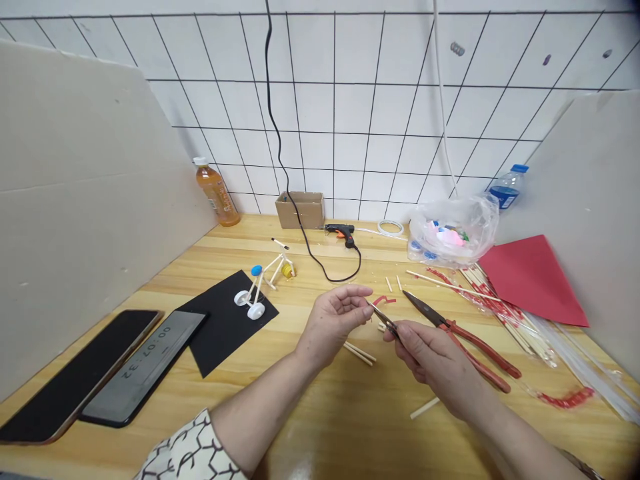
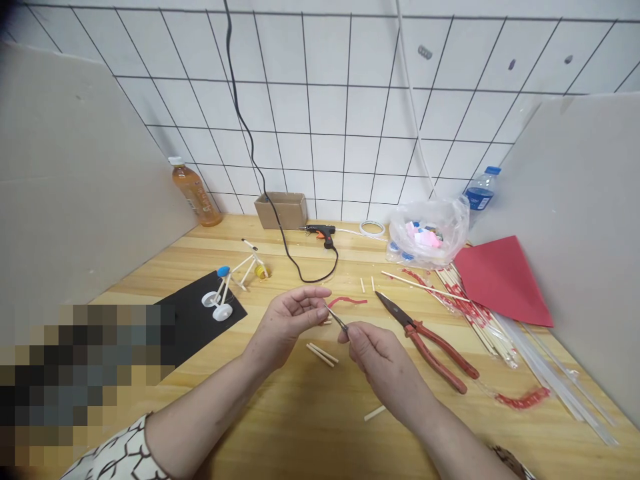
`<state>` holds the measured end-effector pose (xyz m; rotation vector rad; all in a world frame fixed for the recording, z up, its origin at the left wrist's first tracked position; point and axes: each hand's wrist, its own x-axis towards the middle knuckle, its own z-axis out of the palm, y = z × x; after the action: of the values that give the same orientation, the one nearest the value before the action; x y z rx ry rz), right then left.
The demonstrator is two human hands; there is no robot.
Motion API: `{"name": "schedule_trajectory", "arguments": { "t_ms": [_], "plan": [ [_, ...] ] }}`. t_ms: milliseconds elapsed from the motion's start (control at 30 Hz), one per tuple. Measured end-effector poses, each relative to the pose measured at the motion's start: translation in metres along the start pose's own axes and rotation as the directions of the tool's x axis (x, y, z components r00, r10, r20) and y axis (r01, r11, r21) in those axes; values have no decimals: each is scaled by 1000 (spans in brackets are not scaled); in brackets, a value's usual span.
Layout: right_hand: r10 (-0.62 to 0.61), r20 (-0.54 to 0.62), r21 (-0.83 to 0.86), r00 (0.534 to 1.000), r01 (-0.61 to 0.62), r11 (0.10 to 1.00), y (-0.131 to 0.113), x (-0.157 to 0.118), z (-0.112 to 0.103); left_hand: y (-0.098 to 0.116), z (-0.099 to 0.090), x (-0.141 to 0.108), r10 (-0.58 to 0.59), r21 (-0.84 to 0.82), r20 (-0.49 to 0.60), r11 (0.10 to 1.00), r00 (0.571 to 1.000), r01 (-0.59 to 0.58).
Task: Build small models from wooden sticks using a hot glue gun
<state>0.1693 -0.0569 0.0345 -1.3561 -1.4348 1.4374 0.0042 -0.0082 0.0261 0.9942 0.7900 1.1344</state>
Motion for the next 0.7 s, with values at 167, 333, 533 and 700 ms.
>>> {"name": "schedule_trajectory", "arguments": {
  "t_ms": [167, 333, 533, 700],
  "plan": [
    [-17, -12, -50, 1000, 17, 999, 2, 0, -1, 0, 0, 0, 0, -1, 4, 1000, 1000, 0],
    [-44, -25, -115, 999, 40, 993, 2, 0, -2, 1, 0, -1, 4, 4, 4, 1000, 1000, -4],
    [-56, -37, -189, 998, 48, 981, -2, 0, -2, 2, 1, -1, 0, 3, 4, 1000, 1000, 0],
    [-58, -49, -193, 997, 47, 980, -2, -1, 0, 2, 1, -1, -9, -8, 0, 1000, 1000, 9]
  ]
}}
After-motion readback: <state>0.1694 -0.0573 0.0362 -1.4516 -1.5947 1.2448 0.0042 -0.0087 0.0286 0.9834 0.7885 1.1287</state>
